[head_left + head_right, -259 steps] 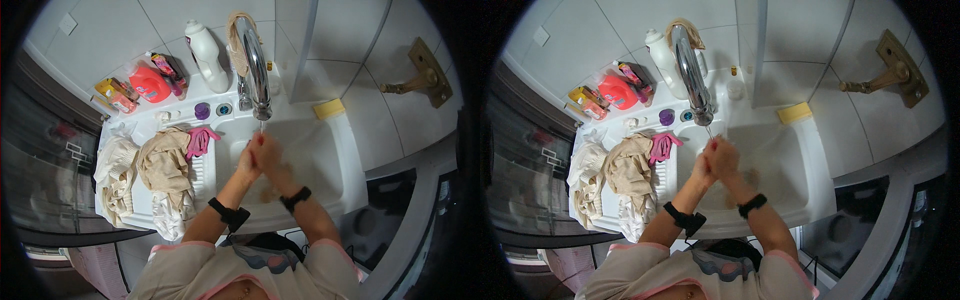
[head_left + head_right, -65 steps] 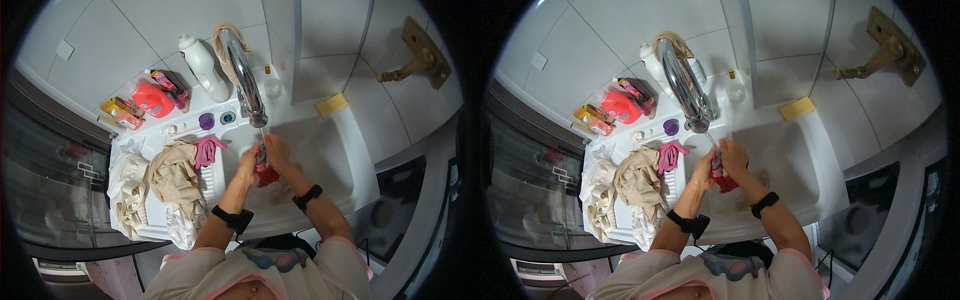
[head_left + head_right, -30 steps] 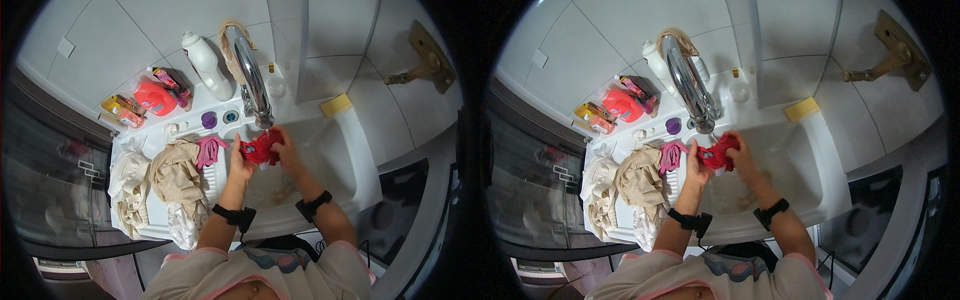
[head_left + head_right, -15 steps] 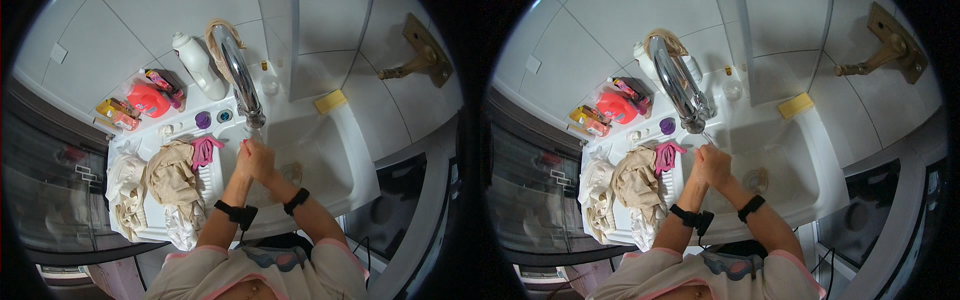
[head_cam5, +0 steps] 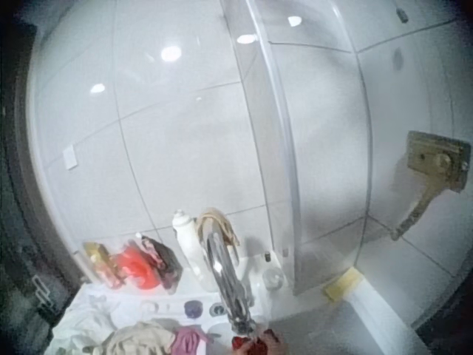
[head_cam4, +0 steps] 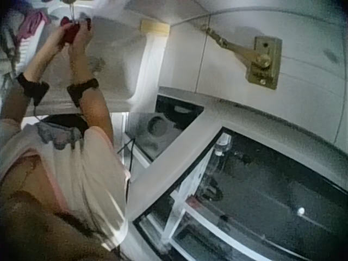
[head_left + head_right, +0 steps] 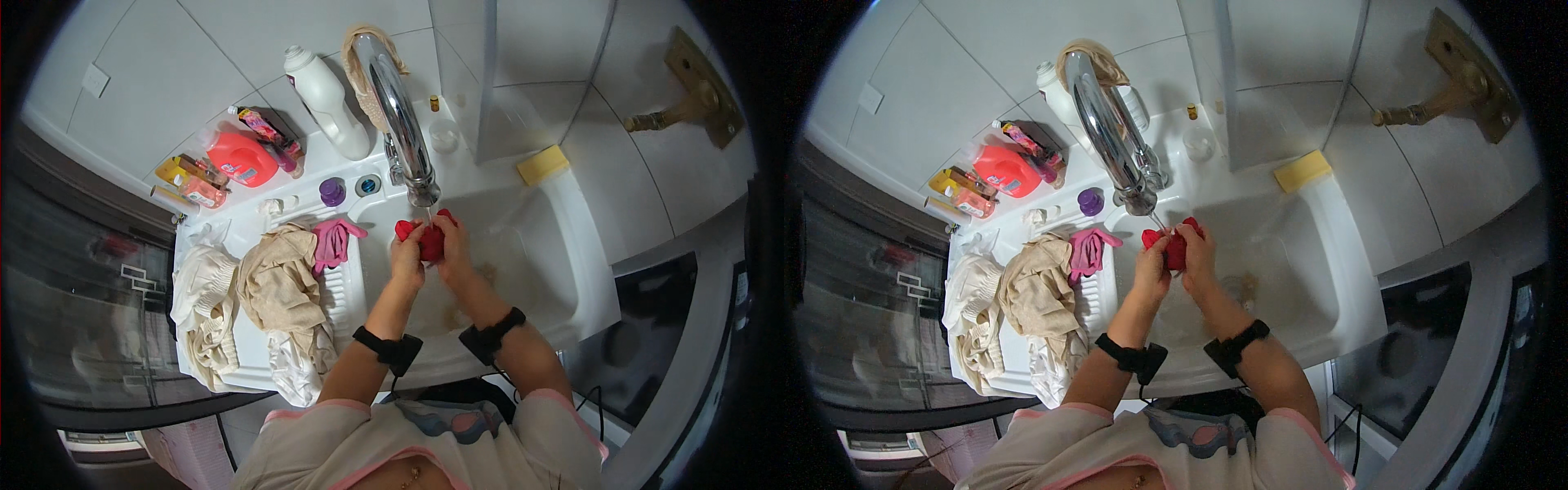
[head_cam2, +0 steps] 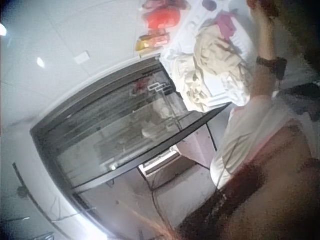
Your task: The person hangs a white shirt and a pink towel on hangers on a drying rack, then washes a red garment by hand in a sink using liquid detergent and rinses it under a faucet.
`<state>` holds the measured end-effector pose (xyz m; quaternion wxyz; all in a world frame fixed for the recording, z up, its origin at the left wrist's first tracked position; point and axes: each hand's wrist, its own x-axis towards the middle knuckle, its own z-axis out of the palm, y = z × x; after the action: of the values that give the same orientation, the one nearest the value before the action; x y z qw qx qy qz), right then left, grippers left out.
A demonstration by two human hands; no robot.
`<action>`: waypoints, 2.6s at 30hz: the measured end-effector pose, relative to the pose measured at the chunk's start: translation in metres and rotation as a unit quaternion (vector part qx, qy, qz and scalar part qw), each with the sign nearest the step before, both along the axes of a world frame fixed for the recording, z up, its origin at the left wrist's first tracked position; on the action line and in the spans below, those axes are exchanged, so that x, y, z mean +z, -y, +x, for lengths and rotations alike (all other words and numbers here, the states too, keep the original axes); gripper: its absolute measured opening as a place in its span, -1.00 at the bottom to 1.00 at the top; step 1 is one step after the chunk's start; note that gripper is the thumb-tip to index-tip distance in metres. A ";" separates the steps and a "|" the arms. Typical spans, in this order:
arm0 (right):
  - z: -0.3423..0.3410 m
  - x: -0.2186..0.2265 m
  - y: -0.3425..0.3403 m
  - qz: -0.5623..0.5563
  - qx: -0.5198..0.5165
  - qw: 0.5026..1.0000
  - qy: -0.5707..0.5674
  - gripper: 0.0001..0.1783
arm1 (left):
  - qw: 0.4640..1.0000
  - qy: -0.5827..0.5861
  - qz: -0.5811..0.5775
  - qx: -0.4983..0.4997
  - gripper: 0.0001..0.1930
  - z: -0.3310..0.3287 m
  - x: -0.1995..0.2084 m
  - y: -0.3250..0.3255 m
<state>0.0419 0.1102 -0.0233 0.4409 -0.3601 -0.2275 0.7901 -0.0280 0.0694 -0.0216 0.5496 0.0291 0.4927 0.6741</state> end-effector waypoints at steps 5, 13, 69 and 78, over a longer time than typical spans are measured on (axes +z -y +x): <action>-0.031 -0.031 0.014 0.367 -0.140 0.843 0.367 -0.74 | 0.935 0.262 0.186 -0.148 -0.72 -0.023 -0.021 -0.003; -0.003 0.006 -0.020 0.441 -0.056 0.739 0.506 -0.83 | 0.966 0.217 0.129 -0.064 -0.65 0.014 -0.011 0.009; -0.010 0.024 0.037 0.483 -0.105 0.790 0.363 -0.67 | 0.944 0.206 0.239 -0.096 -0.61 -0.013 0.001 0.007; -0.013 0.028 0.016 0.484 -0.173 0.687 0.513 -0.76 | 0.932 0.218 0.255 -0.139 -0.60 0.001 0.018 0.013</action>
<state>0.0290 0.0941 0.0047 0.4973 -0.4788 -0.7030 0.1711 -0.0270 0.0566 -0.0037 0.7058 0.0885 0.1629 0.6837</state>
